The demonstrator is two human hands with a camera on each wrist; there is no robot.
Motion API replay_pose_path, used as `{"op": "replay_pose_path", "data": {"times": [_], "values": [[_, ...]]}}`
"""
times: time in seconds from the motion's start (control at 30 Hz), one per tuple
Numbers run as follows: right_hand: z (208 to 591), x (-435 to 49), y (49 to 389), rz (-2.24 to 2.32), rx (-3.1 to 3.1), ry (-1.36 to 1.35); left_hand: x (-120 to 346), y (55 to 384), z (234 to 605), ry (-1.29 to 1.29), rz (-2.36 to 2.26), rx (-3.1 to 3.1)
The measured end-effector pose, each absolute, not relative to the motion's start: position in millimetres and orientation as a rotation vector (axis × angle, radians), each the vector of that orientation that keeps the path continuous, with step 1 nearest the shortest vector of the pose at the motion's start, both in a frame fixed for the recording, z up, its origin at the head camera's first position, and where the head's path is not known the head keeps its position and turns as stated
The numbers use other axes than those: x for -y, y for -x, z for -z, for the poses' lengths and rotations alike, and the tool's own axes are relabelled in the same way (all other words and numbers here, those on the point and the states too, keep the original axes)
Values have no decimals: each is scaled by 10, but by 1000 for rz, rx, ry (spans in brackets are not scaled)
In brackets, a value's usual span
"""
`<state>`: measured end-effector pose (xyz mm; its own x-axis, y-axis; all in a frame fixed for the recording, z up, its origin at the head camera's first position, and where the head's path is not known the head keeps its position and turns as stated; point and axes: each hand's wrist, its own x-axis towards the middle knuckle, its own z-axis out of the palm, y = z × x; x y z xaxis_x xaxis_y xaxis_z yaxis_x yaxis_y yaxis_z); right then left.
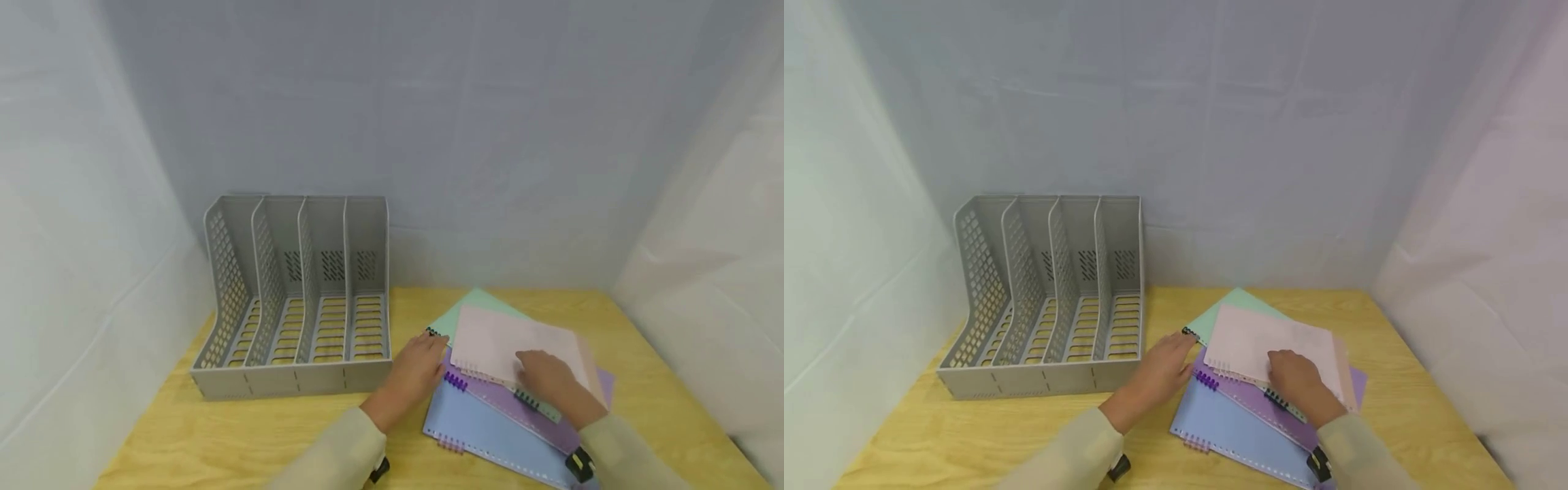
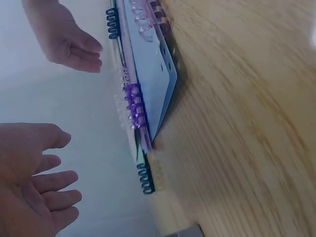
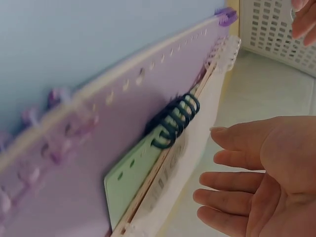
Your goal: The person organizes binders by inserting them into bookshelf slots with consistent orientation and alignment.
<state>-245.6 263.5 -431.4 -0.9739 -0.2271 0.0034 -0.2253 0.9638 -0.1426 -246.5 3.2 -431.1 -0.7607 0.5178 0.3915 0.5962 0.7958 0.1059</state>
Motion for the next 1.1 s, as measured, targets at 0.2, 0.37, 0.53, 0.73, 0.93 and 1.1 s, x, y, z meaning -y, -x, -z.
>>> {"op": "replay_pose_path", "data": {"times": [0.2, 0.37, 0.53, 0.73, 0.93, 1.1], "values": [[4296, -2702, 2527, 198, -3064, 348, -235, 2565, 4391, 875, 305, 2672], [4295, -2726, 2584, 224, -2984, 266, -363, 2602, 4418, 885, 239, 2662], [4302, -2750, 2598, 208, -2942, 252, -470, 2621, 4410, 899, 152, 2680], [4280, -2776, 2623, 82, -2901, 377, -539, 2673, 4410, 876, 25, 2741], [4275, -2769, 2631, 62, -2835, 387, -616, 2737, 4452, 890, -93, 2803], [4332, -2754, 2631, 0, -2836, 423, -671, 2783, 4525, 944, -192, 2829]]}}
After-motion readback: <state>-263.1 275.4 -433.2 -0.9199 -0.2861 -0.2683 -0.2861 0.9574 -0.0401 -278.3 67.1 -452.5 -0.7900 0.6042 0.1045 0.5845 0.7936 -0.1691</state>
